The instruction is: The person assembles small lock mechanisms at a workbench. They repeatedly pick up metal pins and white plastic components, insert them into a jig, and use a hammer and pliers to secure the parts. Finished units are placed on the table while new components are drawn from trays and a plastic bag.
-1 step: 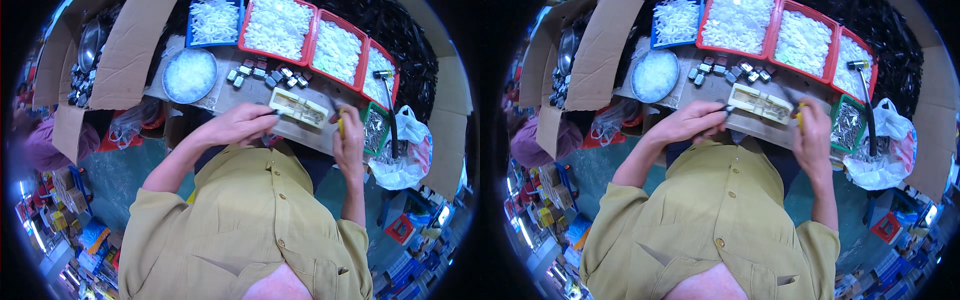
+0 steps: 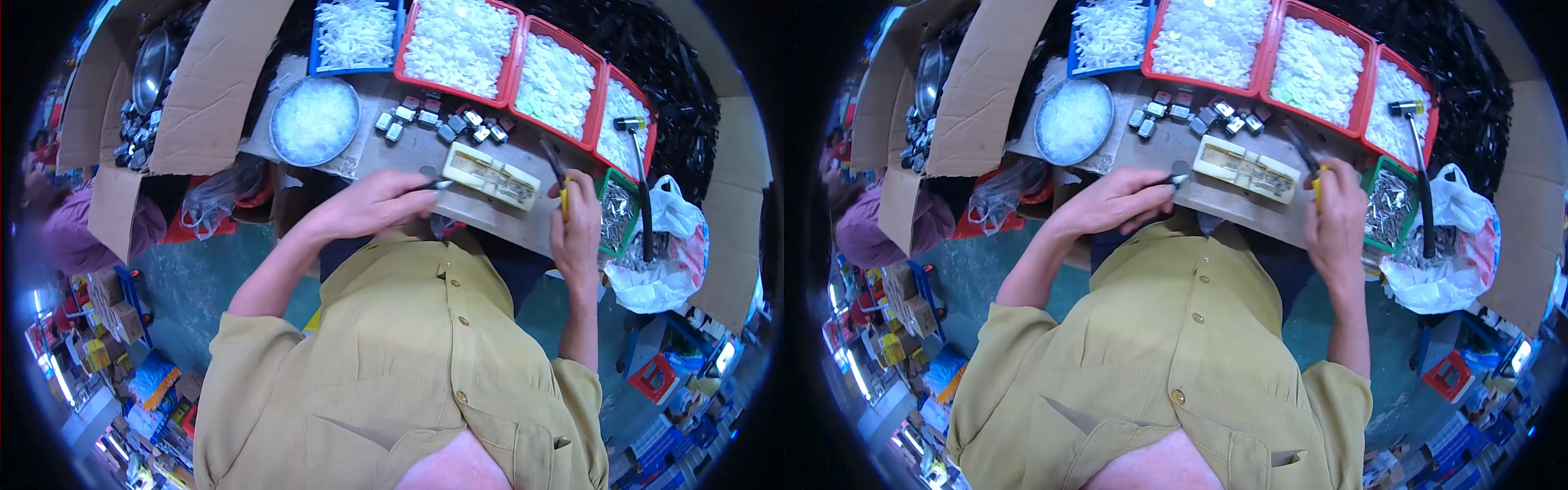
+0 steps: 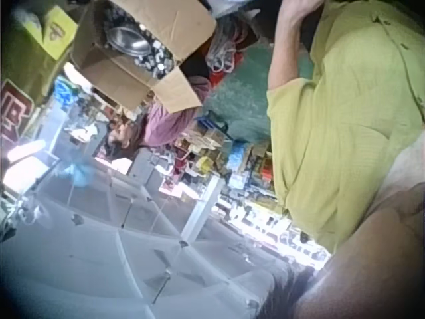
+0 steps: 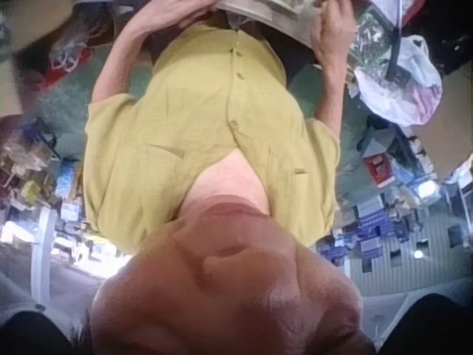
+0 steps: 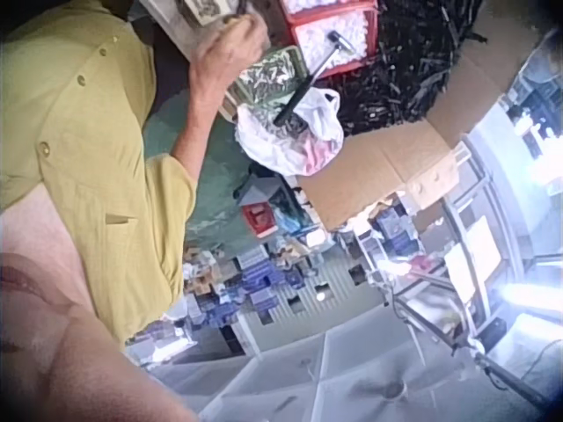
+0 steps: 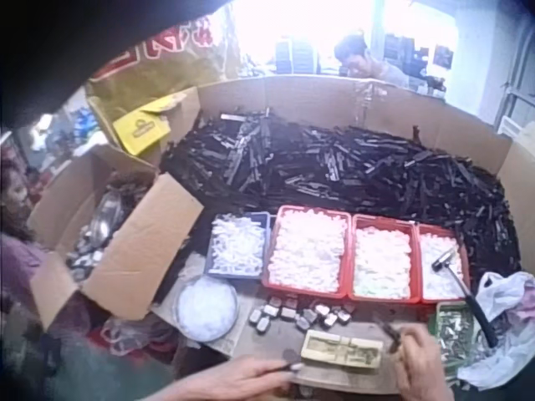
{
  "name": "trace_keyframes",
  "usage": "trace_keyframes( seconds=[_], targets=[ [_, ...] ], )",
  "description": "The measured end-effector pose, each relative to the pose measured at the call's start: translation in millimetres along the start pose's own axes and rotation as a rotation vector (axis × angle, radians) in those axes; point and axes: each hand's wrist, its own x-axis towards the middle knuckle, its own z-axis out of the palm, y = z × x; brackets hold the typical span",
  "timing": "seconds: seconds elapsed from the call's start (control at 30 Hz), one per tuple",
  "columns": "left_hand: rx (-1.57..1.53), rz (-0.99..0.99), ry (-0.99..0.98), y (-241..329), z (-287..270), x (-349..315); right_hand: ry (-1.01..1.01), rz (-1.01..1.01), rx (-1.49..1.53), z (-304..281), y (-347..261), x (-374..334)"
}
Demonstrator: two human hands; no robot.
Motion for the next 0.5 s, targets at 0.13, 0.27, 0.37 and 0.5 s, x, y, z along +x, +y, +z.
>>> trace_keyframes(
  seconds=[0.13,0.27,0.37,0.5],
  targets=[
    [0.481,-0.253,0.260,-44,-26,-58,-0.189,0.115,-0.202,12,25,-7],
    [0.990,-0.342,0.517,-128,-21,-96,-0.121,0.038,-0.245,14,23,-12],
    [1.070,-0.384,0.598,-168,-21,-104,-0.020,0.002,-0.154,-6,-8,4],
    [1.034,-0.126,0.748,-135,-12,-90,0.328,-0.502,-0.084,-6,-33,16]
  ],
)
